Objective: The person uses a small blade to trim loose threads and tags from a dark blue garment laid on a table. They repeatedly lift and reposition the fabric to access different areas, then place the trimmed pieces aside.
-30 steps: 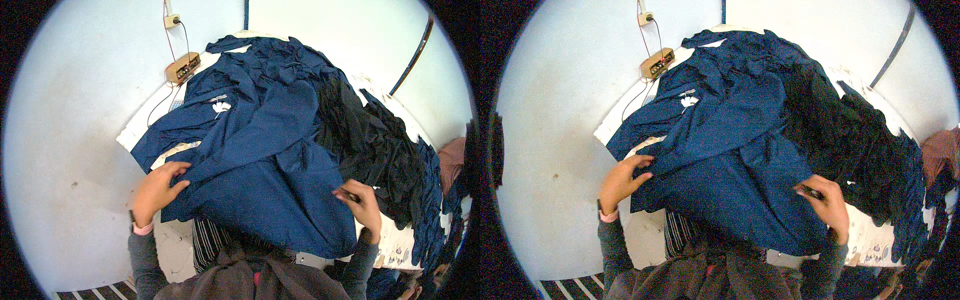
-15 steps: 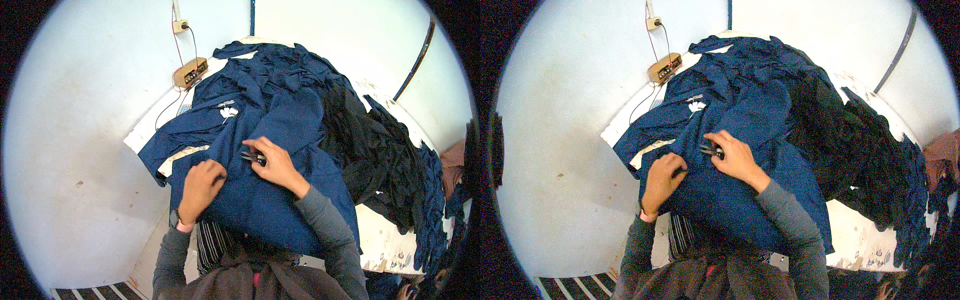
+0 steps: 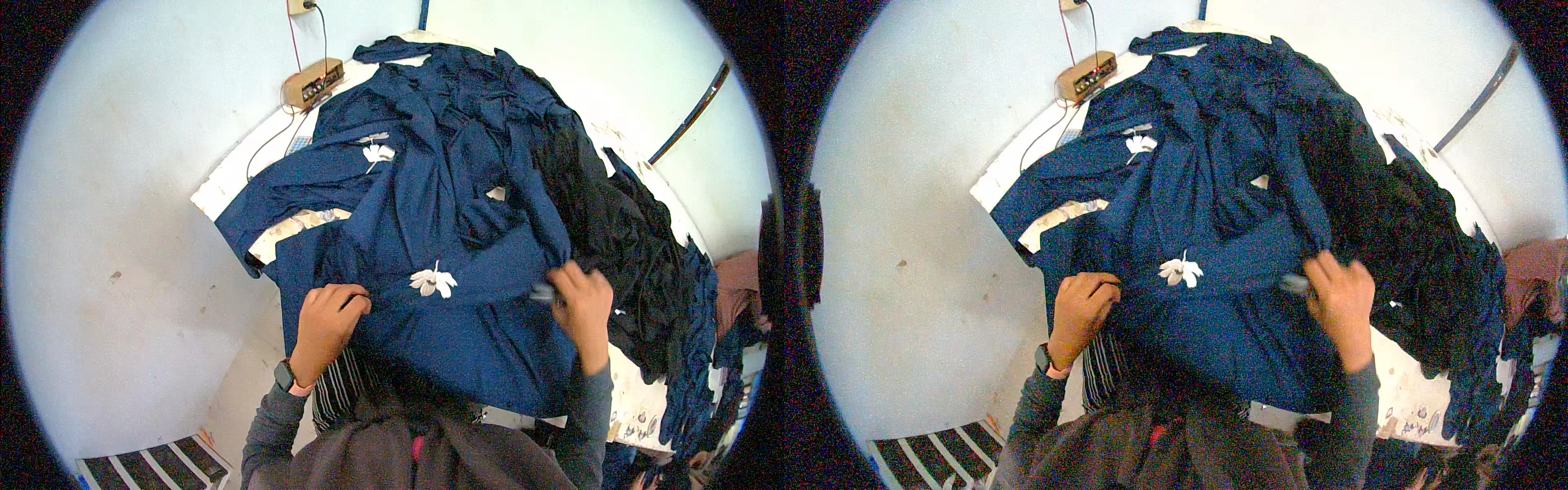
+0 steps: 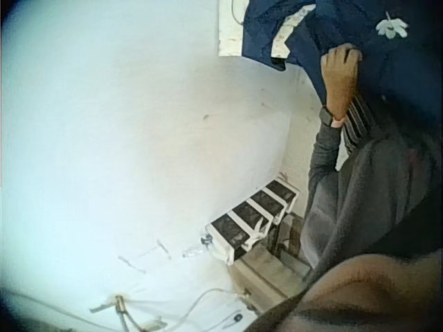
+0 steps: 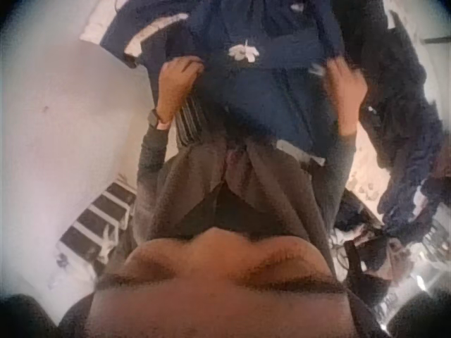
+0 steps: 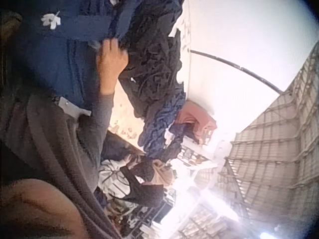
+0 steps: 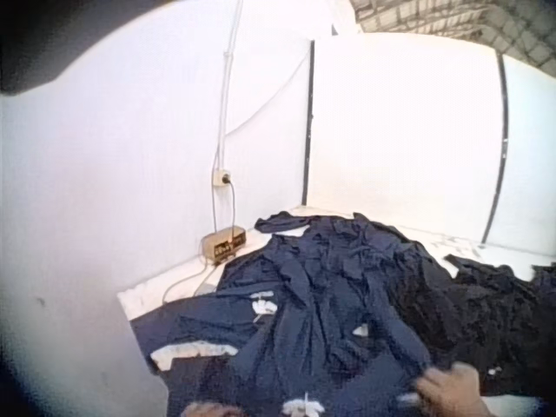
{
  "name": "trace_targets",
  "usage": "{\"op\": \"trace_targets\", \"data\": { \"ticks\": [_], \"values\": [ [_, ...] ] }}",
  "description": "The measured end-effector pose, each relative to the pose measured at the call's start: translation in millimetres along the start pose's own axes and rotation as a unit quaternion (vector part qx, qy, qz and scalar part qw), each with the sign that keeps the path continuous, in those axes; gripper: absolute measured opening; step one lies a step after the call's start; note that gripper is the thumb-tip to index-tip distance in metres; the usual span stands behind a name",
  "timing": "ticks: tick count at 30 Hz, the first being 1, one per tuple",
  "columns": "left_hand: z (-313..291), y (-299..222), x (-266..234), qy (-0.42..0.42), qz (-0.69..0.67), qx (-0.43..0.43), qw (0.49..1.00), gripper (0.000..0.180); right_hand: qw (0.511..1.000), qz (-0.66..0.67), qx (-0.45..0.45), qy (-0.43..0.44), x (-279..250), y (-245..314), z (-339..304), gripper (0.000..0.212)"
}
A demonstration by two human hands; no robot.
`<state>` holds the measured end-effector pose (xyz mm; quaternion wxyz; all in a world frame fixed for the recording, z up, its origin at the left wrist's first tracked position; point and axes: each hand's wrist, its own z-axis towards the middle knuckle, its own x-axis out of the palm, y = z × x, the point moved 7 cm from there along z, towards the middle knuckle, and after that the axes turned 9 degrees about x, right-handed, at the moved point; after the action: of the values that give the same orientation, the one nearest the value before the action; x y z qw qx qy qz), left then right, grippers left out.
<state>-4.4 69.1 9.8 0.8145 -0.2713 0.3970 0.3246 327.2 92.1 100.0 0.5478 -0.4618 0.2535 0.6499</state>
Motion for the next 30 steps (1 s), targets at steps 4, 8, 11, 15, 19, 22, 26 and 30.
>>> {"op": "trace_targets", "data": {
  "ticks": [4,8,11,15,19,22,26,30],
  "values": [
    [-3,-8,-1,-0.031,-0.015,0.017,0.999,0.025,0.969,0.144,0.093,0.180,5,6,-45,0.035],
    [-2,-26,6,-0.015,0.047,0.133,0.990,0.037,0.938,0.285,0.146,0.134,15,13,-49,0.037],
    [-9,-25,18,-0.014,0.037,0.193,0.980,0.036,0.927,0.323,0.158,0.110,36,22,-36,0.036],
    [-9,-9,2,-0.083,-0.189,0.044,0.977,0.023,0.914,0.347,0.169,0.123,90,18,-34,0.033],
    [-63,36,-13,-0.277,-0.378,-0.158,0.869,0.009,0.886,0.409,0.179,0.127,111,5,-43,0.030],
    [-182,111,-44,-0.454,-0.229,-0.376,0.775,0.008,0.856,0.458,0.190,0.145,111,4,-44,0.028],
    [-318,166,-85,-0.598,-0.064,-0.474,0.643,0.040,0.868,0.439,0.181,0.145,107,8,-40,0.029],
    [-290,149,-94,-0.491,-0.069,-0.497,0.712,0.059,0.918,0.355,0.140,0.105,80,15,-25,0.043]
  ]
}}
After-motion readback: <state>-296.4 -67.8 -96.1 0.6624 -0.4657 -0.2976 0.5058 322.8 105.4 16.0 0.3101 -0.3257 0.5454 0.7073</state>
